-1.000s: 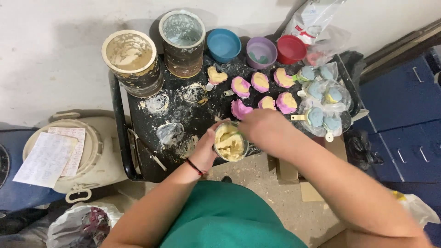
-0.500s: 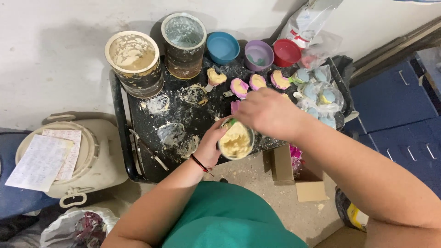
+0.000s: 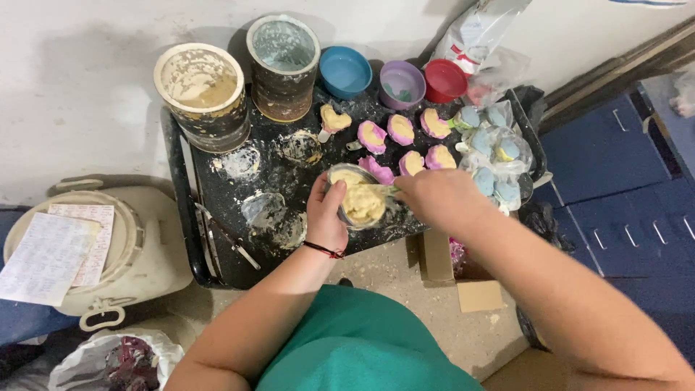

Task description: The person scoops a yellow mixture from a container into a small bowl and mixes it with a green spatula. They then use the spatula to apply the mixture onto several heart-shaped cupcakes arranged on a black table, smoothing the topping over each one.

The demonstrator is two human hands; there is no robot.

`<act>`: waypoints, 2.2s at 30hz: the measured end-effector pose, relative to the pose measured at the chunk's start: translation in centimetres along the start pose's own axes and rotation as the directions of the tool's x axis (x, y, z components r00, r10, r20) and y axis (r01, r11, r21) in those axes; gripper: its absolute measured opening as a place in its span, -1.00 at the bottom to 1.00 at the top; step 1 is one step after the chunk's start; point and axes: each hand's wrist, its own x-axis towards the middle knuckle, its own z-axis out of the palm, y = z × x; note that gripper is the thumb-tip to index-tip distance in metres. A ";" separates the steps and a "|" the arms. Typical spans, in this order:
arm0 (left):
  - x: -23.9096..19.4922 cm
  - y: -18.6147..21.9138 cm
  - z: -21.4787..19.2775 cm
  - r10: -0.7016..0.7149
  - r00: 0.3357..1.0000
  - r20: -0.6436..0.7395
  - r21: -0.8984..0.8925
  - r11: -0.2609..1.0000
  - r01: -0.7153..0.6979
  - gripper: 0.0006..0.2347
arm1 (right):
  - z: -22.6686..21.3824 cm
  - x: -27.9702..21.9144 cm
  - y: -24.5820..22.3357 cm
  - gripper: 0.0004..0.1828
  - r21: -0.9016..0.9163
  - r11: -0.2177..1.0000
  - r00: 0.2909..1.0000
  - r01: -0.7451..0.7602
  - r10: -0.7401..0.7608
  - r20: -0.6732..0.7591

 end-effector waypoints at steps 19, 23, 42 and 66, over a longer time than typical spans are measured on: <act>0.5 0.5 -0.6 -0.181 0.981 0.068 -0.073 0.980 0.185 -0.42 | 3.9 -0.4 -2.4 -0.71 -0.102 0.986 0.943 0.131 -0.156 -0.295; 2.0 -1.7 -2.4 -0.165 0.985 0.044 -0.013 0.986 0.166 -0.43 | 2.8 0.1 -4.0 -0.74 -0.150 0.979 0.963 0.141 -0.171 -0.209; 1.9 -2.4 -1.9 -0.234 0.966 -0.109 -0.071 0.971 0.227 -0.55 | 3.8 -0.9 -4.8 -0.74 -0.172 0.979 0.947 0.112 -0.158 -0.281; 1.6 -1.7 -1.1 -0.250 0.966 -0.067 0.035 0.967 0.252 -0.50 | 7.1 -2.6 -1.3 -0.74 -0.176 0.977 0.919 0.121 -0.177 -0.352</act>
